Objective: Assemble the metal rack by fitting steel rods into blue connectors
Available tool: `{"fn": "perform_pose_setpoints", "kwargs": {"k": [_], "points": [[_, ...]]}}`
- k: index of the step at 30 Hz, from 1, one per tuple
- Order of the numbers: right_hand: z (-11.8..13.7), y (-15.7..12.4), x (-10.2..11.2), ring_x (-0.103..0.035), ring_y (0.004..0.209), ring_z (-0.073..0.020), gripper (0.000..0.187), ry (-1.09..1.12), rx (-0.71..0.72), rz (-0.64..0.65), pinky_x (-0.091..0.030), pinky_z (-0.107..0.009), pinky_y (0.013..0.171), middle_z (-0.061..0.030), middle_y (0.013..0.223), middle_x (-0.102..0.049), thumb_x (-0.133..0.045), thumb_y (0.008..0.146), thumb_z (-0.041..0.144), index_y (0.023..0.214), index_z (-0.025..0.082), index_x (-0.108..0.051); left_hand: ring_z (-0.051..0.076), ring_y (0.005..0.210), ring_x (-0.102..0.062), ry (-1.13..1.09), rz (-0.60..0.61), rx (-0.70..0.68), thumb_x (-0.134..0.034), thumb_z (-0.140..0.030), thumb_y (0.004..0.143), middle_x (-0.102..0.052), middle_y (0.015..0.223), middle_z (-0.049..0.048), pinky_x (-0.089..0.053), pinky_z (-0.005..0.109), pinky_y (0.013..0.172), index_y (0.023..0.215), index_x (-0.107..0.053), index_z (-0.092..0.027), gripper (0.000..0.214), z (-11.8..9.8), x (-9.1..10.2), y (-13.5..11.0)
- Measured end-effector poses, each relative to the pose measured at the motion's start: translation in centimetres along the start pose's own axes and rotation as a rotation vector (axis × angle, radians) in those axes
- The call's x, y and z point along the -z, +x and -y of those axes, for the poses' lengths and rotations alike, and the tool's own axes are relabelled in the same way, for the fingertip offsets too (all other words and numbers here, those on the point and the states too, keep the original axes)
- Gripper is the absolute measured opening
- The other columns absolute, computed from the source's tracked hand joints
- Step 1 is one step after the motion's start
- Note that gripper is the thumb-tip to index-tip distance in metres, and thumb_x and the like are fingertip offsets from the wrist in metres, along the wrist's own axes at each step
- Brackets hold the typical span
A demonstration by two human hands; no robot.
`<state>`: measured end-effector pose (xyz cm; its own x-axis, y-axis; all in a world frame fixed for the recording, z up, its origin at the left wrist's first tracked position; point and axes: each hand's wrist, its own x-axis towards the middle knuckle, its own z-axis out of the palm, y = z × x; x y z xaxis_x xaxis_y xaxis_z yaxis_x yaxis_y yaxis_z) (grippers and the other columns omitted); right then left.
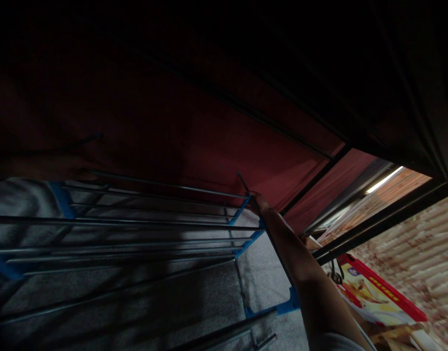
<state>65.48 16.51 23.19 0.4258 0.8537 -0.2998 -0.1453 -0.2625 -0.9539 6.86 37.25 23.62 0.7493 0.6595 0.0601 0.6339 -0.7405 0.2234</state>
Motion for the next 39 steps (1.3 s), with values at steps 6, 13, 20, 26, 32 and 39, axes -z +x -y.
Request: {"fn": "perform_pose_setpoints", "kwargs": {"k": [6,13,20,26,32,39], "points": [[0.1,0.2,0.0,-0.059,0.064,-0.0156,0.01,0.0,-0.006,0.015,-0.055,-0.034,0.082,0.0007,0.064,-0.063,-0.051,0.086,0.019,0.083,0.021,-0.06,0.025,0.131,-0.054,0.103,-0.101,-0.149,-0.048,-0.049,0.096,-0.056,0.148,0.0063,-0.038,0.038,0.114,0.149,-0.048,-0.022,0.06,-11.2,-2.5,5.3],[-0.2,0.6,0.3,-0.062,0.068,-0.0158,0.012,-0.033,0.003,0.021,-0.055,-0.034,0.084,-0.0003,0.07,-0.066,-0.05,0.089,0.021,0.086,0.021,-0.061,0.027,0.14,-0.048,0.006,-0.169,-0.317,-0.057,-0.033,0.095,-0.053,0.151,0.0146,-0.036,0.035,0.115,0.148,-0.047,-0.014,0.057,-27.7,-7.5,15.7],[-0.4,1.0,0.6,-0.064,0.072,-0.0177,0.011,-0.068,0.025,0.018,-0.056,-0.033,0.082,-0.0017,0.068,-0.064,-0.05,0.09,0.022,0.087,0.022,-0.06,0.026,0.107,-0.068,-0.057,-0.048,-0.345,-0.056,-0.016,0.09,-0.073,0.115,0.0111,-0.049,0.034,0.09,0.106,-0.072,-0.019,0.022,-32.0,-11.1,18.8],[-0.6,1.2,0.6,-0.064,0.075,-0.0179,0.008,-0.083,0.048,0.023,-0.056,-0.033,0.082,-0.0018,0.071,-0.065,-0.055,0.089,0.026,0.085,0.022,-0.061,0.027,0.107,-0.067,-0.153,-0.15,-0.32,-0.05,-0.018,0.093,-0.072,0.118,0.0085,-0.046,0.035,0.085,0.107,-0.071,-0.023,0.026,-32.1,-11.1,19.8],[-0.4,0.5,0.1,-0.063,0.073,-0.0172,0.011,-0.033,0.02,-0.004,-0.056,-0.033,0.083,-0.0027,0.073,-0.066,-0.052,0.09,0.02,0.086,0.02,-0.062,0.026,0.101,-0.067,-0.211,-0.183,-0.297,-0.046,-0.029,0.097,-0.074,0.11,0.0079,-0.045,0.034,0.081,0.104,-0.073,-0.024,0.028,-32.4,-10.5,20.2],[-0.3,0.4,-0.2,-0.061,0.069,-0.016,0.011,-0.024,0.017,-0.029,-0.057,-0.03,0.078,-0.0016,0.068,-0.065,-0.052,0.09,0.021,0.085,0.02,-0.062,0.023,0.096,-0.067,-0.222,-0.142,-0.279,-0.046,-0.027,0.094,-0.075,0.106,0.0072,-0.045,0.031,0.08,0.101,-0.073,-0.024,0.028,-32.3,-10.6,20.8]]}}
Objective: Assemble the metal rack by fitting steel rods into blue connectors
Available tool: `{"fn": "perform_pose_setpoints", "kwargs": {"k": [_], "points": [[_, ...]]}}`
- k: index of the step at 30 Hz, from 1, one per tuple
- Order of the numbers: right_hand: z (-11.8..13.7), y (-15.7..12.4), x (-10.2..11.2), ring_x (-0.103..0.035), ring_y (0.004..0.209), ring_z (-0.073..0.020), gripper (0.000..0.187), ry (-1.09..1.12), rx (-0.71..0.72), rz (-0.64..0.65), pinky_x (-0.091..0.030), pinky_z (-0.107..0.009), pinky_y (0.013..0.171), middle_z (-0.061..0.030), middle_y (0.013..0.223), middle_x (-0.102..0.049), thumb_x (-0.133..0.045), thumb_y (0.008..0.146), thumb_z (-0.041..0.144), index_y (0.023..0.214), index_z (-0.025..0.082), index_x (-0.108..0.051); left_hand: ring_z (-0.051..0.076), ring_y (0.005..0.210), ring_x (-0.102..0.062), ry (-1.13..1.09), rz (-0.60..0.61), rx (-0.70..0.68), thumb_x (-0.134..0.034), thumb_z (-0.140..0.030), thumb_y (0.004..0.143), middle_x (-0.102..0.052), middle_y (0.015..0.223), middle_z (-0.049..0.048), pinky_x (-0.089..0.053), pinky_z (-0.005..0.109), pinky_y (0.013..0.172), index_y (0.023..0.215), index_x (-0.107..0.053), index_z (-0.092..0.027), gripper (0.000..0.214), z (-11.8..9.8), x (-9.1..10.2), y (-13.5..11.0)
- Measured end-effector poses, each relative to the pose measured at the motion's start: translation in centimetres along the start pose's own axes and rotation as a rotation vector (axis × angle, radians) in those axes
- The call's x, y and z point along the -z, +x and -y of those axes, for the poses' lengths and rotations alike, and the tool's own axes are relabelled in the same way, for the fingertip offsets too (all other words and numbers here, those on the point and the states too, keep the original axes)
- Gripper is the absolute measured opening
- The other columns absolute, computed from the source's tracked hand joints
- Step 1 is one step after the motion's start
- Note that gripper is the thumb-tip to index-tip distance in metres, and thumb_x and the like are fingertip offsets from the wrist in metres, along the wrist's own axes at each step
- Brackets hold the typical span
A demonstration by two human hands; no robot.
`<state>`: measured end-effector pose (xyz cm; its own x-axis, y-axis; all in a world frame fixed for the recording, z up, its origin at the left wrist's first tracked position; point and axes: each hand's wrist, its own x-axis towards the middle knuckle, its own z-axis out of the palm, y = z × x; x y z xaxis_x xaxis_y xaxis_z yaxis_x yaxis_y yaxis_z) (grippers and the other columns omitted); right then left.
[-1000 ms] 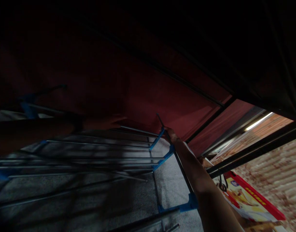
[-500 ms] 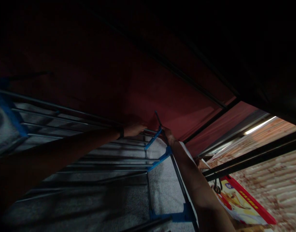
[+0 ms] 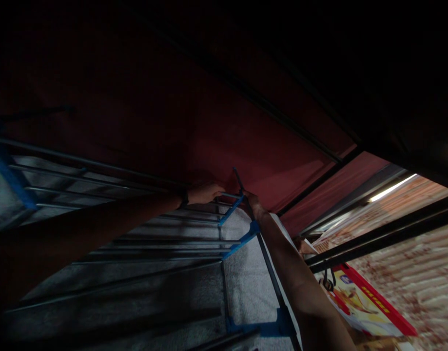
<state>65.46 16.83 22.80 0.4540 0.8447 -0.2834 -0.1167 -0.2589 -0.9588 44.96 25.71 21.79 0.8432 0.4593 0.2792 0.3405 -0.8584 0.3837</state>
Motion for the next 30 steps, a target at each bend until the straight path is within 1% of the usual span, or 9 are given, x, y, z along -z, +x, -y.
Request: {"fn": "perform_pose_setpoints", "kwargs": {"k": [4,9,12,15,20,25,30], "points": [[-0.1,0.2,0.2,-0.06,0.067,-0.0156,0.009,-0.001,0.004,0.002,-0.057,-0.029,0.076,-0.0011,0.067,-0.064,-0.054,0.089,0.022,0.083,0.021,-0.061,0.022,0.092,-0.066,-0.05,-0.002,-0.024,-0.047,-0.029,0.093,-0.075,0.101,0.0063,-0.045,0.029,0.081,0.099,-0.074,-0.023,0.028,0.3,0.1,0.2],[-0.4,0.6,0.6,-0.061,0.069,-0.0159,0.008,-0.007,0.025,0.016,-0.057,-0.03,0.079,-0.0007,0.067,-0.063,-0.056,0.089,0.022,0.083,0.021,-0.06,0.02,0.087,-0.066,-0.099,-0.003,-0.006,-0.049,-0.031,0.094,-0.075,0.099,0.0051,-0.044,0.029,0.081,0.095,-0.074,-0.024,0.026,0.7,0.0,0.5],[-0.4,0.7,0.7,-0.061,0.069,-0.016,0.006,-0.021,0.027,0.02,-0.058,-0.031,0.079,0.0,0.067,-0.062,-0.058,0.088,0.025,0.083,0.022,-0.06,0.02,0.082,-0.065,-0.102,0.001,-0.012,-0.049,-0.032,0.093,-0.075,0.094,0.0053,-0.043,0.029,0.079,0.094,-0.074,-0.023,0.026,1.0,-0.1,0.7],[-0.4,0.6,0.6,-0.061,0.069,-0.0162,0.006,-0.015,0.02,0.015,-0.058,-0.031,0.079,-0.0006,0.068,-0.063,-0.057,0.088,0.024,0.085,0.022,-0.06,0.02,0.08,-0.065,-0.099,-0.002,-0.012,-0.049,-0.032,0.092,-0.075,0.09,0.0054,-0.043,0.029,0.077,0.095,-0.074,-0.023,0.027,1.2,-0.3,0.7],[-0.5,0.6,0.5,-0.059,0.067,-0.0157,0.008,-0.005,0.03,0.009,-0.058,-0.031,0.078,-0.0001,0.065,-0.06,-0.054,0.089,0.023,0.083,0.022,-0.06,0.019,0.08,-0.064,-0.1,-0.004,-0.014,-0.048,-0.032,0.093,-0.075,0.091,0.0049,-0.043,0.028,0.075,0.094,-0.074,-0.023,0.028,1.2,-0.3,0.8],[-0.7,0.9,0.6,-0.057,0.065,-0.0157,0.006,-0.012,0.051,0.011,-0.056,-0.031,0.077,0.0005,0.063,-0.058,-0.056,0.087,0.023,0.081,0.022,-0.059,0.019,0.078,-0.064,-0.094,0.016,-0.035,-0.047,-0.031,0.093,-0.074,0.09,0.006,-0.041,0.028,0.069,0.092,-0.073,-0.022,0.028,1.4,-0.1,1.0],[-0.7,0.9,0.6,-0.057,0.064,-0.015,0.008,-0.021,0.046,0.014,-0.057,-0.033,0.08,0.0013,0.064,-0.057,-0.057,0.086,0.024,0.078,0.022,-0.057,0.02,0.082,-0.065,-0.102,0.034,-0.039,-0.048,-0.029,0.093,-0.075,0.094,0.0054,-0.043,0.029,0.076,0.093,-0.074,-0.023,0.027,1.5,-0.2,1.2]]}}
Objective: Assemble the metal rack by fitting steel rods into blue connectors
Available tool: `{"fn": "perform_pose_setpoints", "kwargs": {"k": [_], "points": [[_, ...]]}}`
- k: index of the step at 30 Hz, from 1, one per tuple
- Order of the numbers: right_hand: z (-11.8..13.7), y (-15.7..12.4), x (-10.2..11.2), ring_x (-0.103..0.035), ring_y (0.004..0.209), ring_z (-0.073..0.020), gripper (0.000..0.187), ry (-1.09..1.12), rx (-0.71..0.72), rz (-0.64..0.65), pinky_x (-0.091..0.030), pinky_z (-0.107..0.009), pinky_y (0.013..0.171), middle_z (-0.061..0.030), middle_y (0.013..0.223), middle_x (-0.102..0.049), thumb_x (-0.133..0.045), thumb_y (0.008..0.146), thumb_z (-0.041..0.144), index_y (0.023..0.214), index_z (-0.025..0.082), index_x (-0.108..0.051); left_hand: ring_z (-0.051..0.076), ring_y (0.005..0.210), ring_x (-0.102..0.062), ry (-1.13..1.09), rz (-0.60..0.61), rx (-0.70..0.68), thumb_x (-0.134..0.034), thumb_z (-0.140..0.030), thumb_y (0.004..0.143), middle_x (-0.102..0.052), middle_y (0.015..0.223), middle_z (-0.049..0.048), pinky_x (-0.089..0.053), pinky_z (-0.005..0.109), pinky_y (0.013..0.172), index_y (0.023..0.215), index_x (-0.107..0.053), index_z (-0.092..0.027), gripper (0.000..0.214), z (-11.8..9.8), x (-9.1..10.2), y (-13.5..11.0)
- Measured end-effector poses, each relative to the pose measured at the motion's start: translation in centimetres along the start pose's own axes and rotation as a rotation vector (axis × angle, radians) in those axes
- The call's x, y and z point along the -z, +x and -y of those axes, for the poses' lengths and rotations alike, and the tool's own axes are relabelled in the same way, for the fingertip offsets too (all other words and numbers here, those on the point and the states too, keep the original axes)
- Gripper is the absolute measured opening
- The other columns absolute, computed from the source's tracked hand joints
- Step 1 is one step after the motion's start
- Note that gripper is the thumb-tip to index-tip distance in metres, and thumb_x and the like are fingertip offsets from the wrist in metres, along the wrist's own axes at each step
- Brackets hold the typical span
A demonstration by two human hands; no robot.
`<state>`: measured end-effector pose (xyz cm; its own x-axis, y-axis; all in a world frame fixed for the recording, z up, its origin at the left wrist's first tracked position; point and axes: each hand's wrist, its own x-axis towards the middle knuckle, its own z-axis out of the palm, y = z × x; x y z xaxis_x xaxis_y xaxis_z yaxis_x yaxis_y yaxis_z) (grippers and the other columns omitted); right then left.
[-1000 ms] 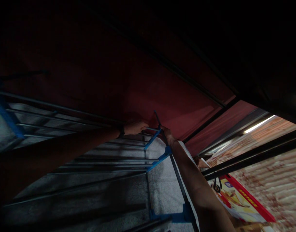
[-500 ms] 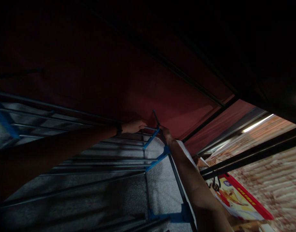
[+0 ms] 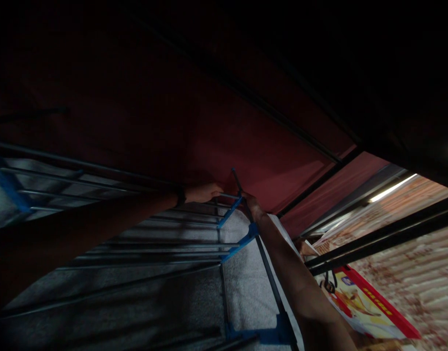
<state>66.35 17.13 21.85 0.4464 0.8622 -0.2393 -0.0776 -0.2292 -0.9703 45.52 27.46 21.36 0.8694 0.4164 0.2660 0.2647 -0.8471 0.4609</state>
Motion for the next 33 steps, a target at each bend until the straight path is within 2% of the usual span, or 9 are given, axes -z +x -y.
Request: {"fn": "perform_pose_setpoints", "kwargs": {"k": [3,7,12,18,23,29,33], "points": [[0.0,-0.1,0.0,-0.057,0.064,-0.0152,0.009,0.014,0.002,0.007,-0.057,-0.034,0.081,0.0009,0.064,-0.057,-0.054,0.086,0.021,0.079,0.022,-0.058,0.02,0.083,-0.065,0.007,-0.004,0.017,-0.049,-0.029,0.093,-0.075,0.092,0.0042,-0.043,0.029,0.078,0.095,-0.074,-0.025,0.026,-0.1,-0.1,0.0],[-0.1,-0.1,0.0,-0.059,0.066,-0.0161,0.007,0.019,0.002,-0.008,-0.058,-0.035,0.081,0.0008,0.064,-0.059,-0.055,0.087,0.021,0.081,0.023,-0.058,0.02,0.082,-0.065,0.032,0.014,0.027,-0.047,-0.029,0.094,-0.074,0.093,0.0054,-0.041,0.029,0.072,0.091,-0.072,-0.023,0.026,-0.3,-0.1,-0.2],[-0.1,-0.2,-0.2,-0.057,0.063,-0.0153,0.009,0.019,0.005,-0.004,-0.058,-0.034,0.081,0.0014,0.061,-0.057,-0.056,0.087,0.023,0.078,0.023,-0.057,0.022,0.089,-0.066,0.05,-0.006,0.016,-0.045,-0.029,0.095,-0.074,0.099,0.0061,-0.041,0.03,0.074,0.092,-0.071,-0.024,0.027,-0.5,0.0,-0.6],[0.0,-0.5,-0.5,-0.054,0.059,-0.0134,0.009,0.018,0.015,-0.011,-0.057,-0.03,0.079,0.002,0.061,-0.056,-0.055,0.087,0.021,0.078,0.022,-0.058,0.021,0.087,-0.065,0.038,0.004,0.036,-0.046,-0.032,0.094,-0.074,0.101,0.0062,-0.042,0.03,0.076,0.093,-0.071,-0.023,0.027,-0.6,0.2,-0.6],[0.3,-0.9,-0.7,-0.052,0.056,-0.0132,0.011,0.011,0.003,-0.005,-0.058,-0.031,0.076,0.0034,0.057,-0.052,-0.056,0.087,0.023,0.075,0.021,-0.057,0.021,0.083,-0.064,0.057,0.032,0.025,-0.044,-0.029,0.095,-0.074,0.098,0.0074,-0.04,0.03,0.072,0.093,-0.071,-0.021,0.028,-0.7,0.3,-0.4],[0.5,-1.4,-1.3,-0.053,0.057,-0.0135,0.008,-0.007,0.013,-0.056,-0.057,-0.029,0.072,0.0023,0.06,-0.056,-0.058,0.085,0.023,0.077,0.021,-0.059,0.02,0.081,-0.063,0.072,0.016,0.021,-0.045,-0.026,0.094,-0.072,0.091,0.0073,-0.042,0.029,0.072,0.089,-0.07,-0.02,0.026,-0.9,0.1,-0.4],[0.7,-1.8,-1.8,-0.055,0.06,-0.0143,0.009,-0.05,0.035,-0.083,-0.056,-0.028,0.071,0.0016,0.06,-0.057,-0.054,0.086,0.022,0.081,0.02,-0.061,0.021,0.081,-0.063,0.072,0.007,0.014,-0.043,-0.022,0.095,-0.072,0.094,0.0091,-0.044,0.032,0.075,0.09,-0.071,-0.017,0.028,-1.2,0.1,-0.6]]}}
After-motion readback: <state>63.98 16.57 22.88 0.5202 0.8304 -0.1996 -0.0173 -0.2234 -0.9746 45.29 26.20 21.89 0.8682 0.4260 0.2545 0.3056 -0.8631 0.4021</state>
